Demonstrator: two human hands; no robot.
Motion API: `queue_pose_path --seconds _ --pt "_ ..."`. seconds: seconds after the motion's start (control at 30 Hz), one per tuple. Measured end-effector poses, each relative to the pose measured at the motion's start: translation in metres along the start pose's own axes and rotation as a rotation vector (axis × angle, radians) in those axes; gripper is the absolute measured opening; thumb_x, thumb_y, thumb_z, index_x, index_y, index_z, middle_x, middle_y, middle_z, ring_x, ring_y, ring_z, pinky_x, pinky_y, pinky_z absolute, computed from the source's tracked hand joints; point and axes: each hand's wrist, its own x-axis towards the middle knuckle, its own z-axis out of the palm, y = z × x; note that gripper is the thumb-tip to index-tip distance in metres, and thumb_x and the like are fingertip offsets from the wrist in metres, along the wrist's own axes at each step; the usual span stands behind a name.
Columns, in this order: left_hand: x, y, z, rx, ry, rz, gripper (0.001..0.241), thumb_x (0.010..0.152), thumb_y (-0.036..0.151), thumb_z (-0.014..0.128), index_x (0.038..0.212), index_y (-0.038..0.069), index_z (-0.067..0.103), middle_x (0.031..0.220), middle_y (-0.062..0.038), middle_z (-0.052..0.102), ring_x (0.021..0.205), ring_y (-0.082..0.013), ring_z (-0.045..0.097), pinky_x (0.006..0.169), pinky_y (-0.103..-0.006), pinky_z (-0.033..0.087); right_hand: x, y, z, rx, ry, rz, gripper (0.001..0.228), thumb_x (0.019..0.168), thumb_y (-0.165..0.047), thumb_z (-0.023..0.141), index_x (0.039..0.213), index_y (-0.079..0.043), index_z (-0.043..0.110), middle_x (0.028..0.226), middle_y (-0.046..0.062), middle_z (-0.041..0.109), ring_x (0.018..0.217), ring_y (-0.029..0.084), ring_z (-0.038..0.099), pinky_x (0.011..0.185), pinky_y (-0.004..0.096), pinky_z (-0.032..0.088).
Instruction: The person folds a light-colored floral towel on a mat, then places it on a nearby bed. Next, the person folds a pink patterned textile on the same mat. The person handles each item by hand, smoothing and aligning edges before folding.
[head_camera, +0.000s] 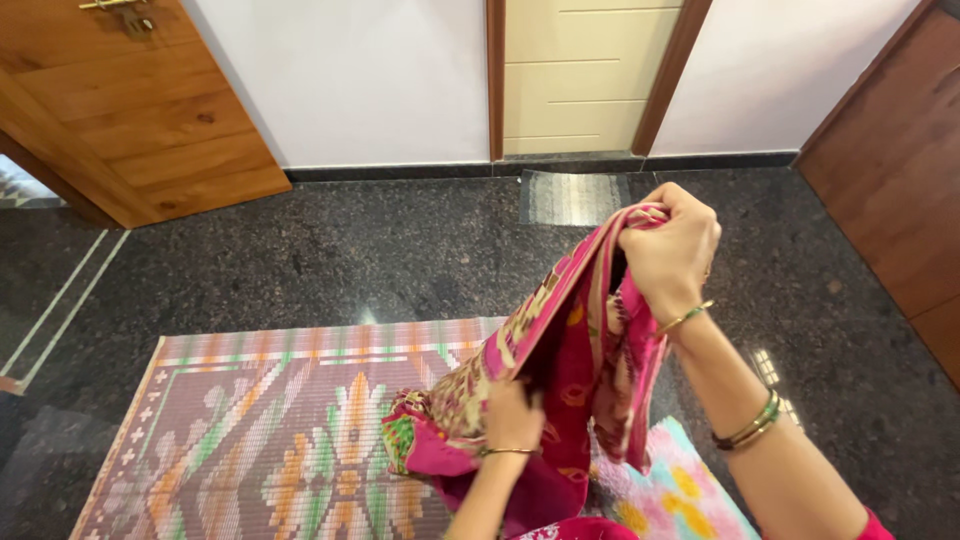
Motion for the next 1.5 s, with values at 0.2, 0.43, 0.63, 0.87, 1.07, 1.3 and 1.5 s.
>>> queue_pose_path --seconds 0.2,0.43,0.63,0.87,1.07,1.3,1.5 --pt "0.002 0.067 0.04 0.053 0.068 -0.236 0.082 0.083 0.044 0.075 0.13 -0.018 0.047 0.145 -0.032 0.043 0.132 -0.0461 0.041 0.111 -0.0472 0.033 -0.03 -0.017 0.012 -0.009 -0.105 -0.004 0.012 0.066 -0.004 0.074 0.077 -0.005 0.07 0.067 0.012 0.069 0.06 0.019 0.068 0.058 0.033 0.051" --pt "0.034 0.036 0.039 0.179 0.335 -0.278 0.079 0.073 0.016 0.073 0.136 -0.021 0.042 0.141 -0.032 0.047 0.134 -0.0442 0.043 0.116 -0.0464 0.031 -0.036 -0.007 -0.003 0.021 -0.146 -0.003 0.014 0.066 -0.004 0.075 0.079 -0.004 0.069 0.068 0.01 0.069 0.062 0.016 0.068 0.061 0.031 0.053" --pt "0.02 -0.075 0.016 0.012 0.365 0.119 0.048 0.063 -0.012 0.056 0.109 -0.006 0.068 0.121 -0.021 0.068 0.119 -0.0409 0.062 0.106 -0.0425 0.047 -0.02 0.007 -0.033 0.1 -0.207 0.018 0.015 0.063 0.001 0.076 0.077 -0.002 0.069 0.069 0.004 0.07 0.065 0.009 0.067 0.061 0.026 0.054" --pt "0.016 -0.111 0.014 -0.422 0.323 0.029 0.027 0.066 -0.013 0.063 0.089 -0.005 0.073 0.104 -0.012 0.074 0.098 -0.026 0.071 0.087 -0.0318 0.054 0.0 0.027 -0.044 0.14 -0.222 0.024 0.017 0.063 0.006 0.076 0.077 0.0 0.068 0.07 0.002 0.067 0.065 0.008 0.063 0.061 0.024 0.052" --pt "0.005 -0.101 -0.027 -0.556 0.246 -0.121 0.015 0.066 -0.009 0.08 0.08 -0.003 0.079 0.095 -0.008 0.075 0.084 -0.0144 0.069 0.075 -0.0267 0.055 0.017 0.05 -0.056 0.165 -0.217 0.067 0.019 0.064 0.008 0.076 0.078 0.0 0.067 0.073 0.0 0.065 0.067 0.007 0.06 0.061 0.023 0.051" --pt "0.002 -0.085 -0.059 -0.926 0.09 -0.055 0.029 0.074 -0.016 0.08 0.082 0.003 0.059 0.088 -0.006 0.068 0.081 -0.012 0.062 0.078 -0.026 0.054 0.027 0.073 -0.065 0.152 -0.216 0.08 0.021 0.065 0.011 0.075 0.081 0.001 0.069 0.074 0.001 0.065 0.068 0.007 0.058 0.061 0.024 0.05" --pt "0.024 -0.086 -0.085 -0.277 0.042 -0.104 0.022 0.079 -0.003 0.072 0.101 0.001 0.074 0.087 -0.003 0.066 0.075 -0.0133 0.057 0.071 -0.027 0.047 0.007 0.069 -0.071 0.262 -0.365 0.057 0.022 0.062 0.015 0.073 0.079 0.002 0.068 0.084 0.004 0.07 0.074 0.009 0.062 0.065 0.025 0.052"
